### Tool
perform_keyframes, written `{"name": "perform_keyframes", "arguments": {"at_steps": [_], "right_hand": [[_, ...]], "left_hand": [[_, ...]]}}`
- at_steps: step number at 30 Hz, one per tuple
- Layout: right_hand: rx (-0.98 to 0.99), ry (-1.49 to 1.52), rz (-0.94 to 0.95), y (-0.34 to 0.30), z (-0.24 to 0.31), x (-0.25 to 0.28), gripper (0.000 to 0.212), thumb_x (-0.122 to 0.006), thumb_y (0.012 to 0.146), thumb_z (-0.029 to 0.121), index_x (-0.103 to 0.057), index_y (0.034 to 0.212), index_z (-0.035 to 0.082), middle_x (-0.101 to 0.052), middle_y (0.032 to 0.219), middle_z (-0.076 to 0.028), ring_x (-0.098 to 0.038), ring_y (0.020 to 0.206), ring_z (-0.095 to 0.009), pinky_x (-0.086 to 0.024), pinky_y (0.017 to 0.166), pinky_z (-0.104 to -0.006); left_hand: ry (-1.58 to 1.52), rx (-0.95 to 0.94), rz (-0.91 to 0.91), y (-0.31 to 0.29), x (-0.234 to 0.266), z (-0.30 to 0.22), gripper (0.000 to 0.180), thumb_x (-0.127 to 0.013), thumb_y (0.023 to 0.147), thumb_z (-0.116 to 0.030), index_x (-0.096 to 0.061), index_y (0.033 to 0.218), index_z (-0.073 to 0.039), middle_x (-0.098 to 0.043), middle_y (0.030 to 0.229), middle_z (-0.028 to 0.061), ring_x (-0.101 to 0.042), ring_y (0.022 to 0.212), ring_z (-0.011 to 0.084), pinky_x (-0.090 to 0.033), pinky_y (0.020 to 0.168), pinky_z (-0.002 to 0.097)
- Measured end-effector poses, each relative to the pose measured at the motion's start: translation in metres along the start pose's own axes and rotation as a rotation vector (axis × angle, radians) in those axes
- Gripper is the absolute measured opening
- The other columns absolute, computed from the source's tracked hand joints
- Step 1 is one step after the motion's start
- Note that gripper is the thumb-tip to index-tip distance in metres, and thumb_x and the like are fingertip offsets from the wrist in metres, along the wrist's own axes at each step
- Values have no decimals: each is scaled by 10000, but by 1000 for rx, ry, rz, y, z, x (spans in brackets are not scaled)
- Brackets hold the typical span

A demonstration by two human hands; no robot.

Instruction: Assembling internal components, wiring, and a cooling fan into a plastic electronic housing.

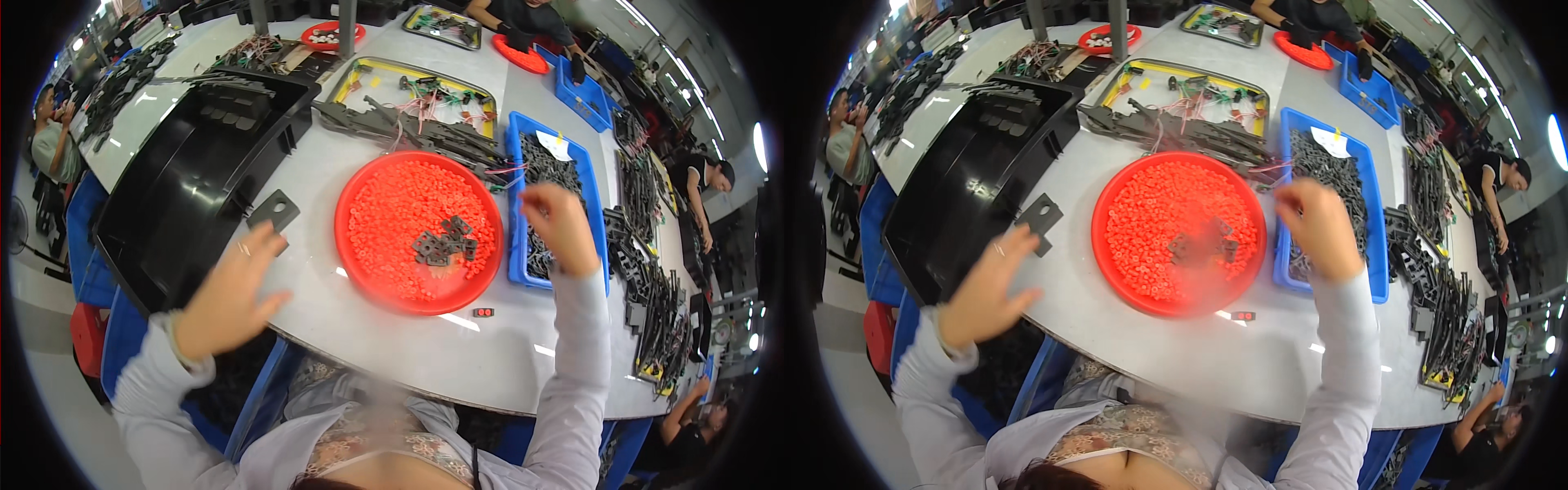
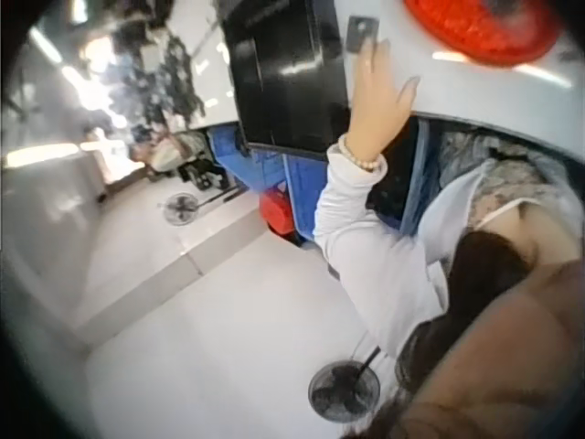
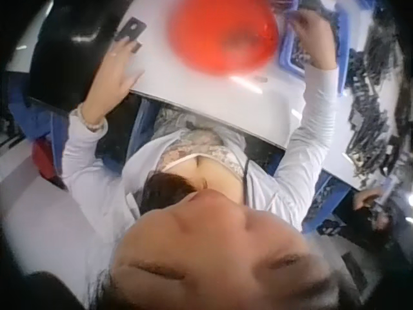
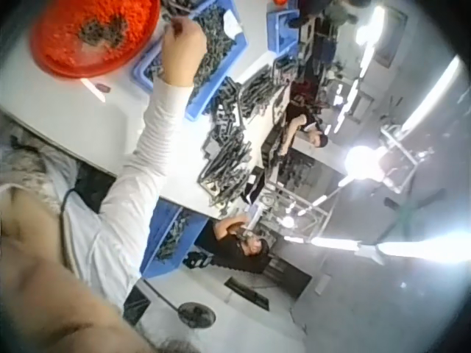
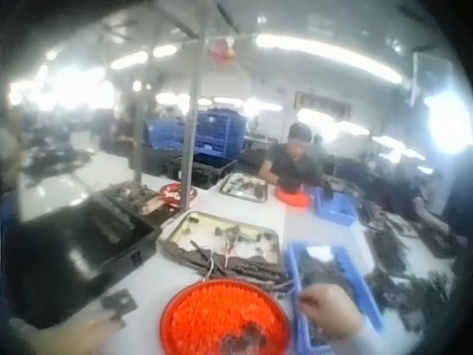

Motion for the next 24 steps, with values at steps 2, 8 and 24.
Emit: {"name": "perform_keyframes", "arguments": {"at_steps": [2, 8, 24], "right_hand": [[63, -93, 2, 38, -12, -6, 182, -630, 728, 64, -665, 897, 6, -658, 846, -166, -634, 808, -323, -496, 726, -382], [120, -404, 294, 90, -30, -83, 216, -640, 706, 93, -658, 920, 66, -663, 891, -148, -630, 875, -331, -499, 766, -419], [114, -601, 163, 94, -50, -106, 199, -560, 798, 180, -608, 974, 100, -656, 871, -149, -637, 817, -340, -498, 703, -460]], "left_hand": [[-27, 72, -85, -9, -25, 8, 615, -678, 793, -199, -413, 1303, 20, -377, 1355, 256, -399, 1245, 382, -333, 1032, 428], [157, 353, -282, 14, -62, 58, 669, -683, 792, -261, -380, 1314, 28, -359, 1340, 310, -391, 1224, 424, -352, 1008, 443], [66, 360, -160, 23, -66, 59, 928, -821, 585, -414, -391, 1317, -38, -485, 1136, 179, -455, 1085, 333, -434, 863, 427]]}}
Point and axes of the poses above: each hand's wrist, its own y-axis towards the middle knuckle, its own x-axis out of the back of the hand, z = x × y, the point moved 5 cm from there along y, towards the middle knuckle
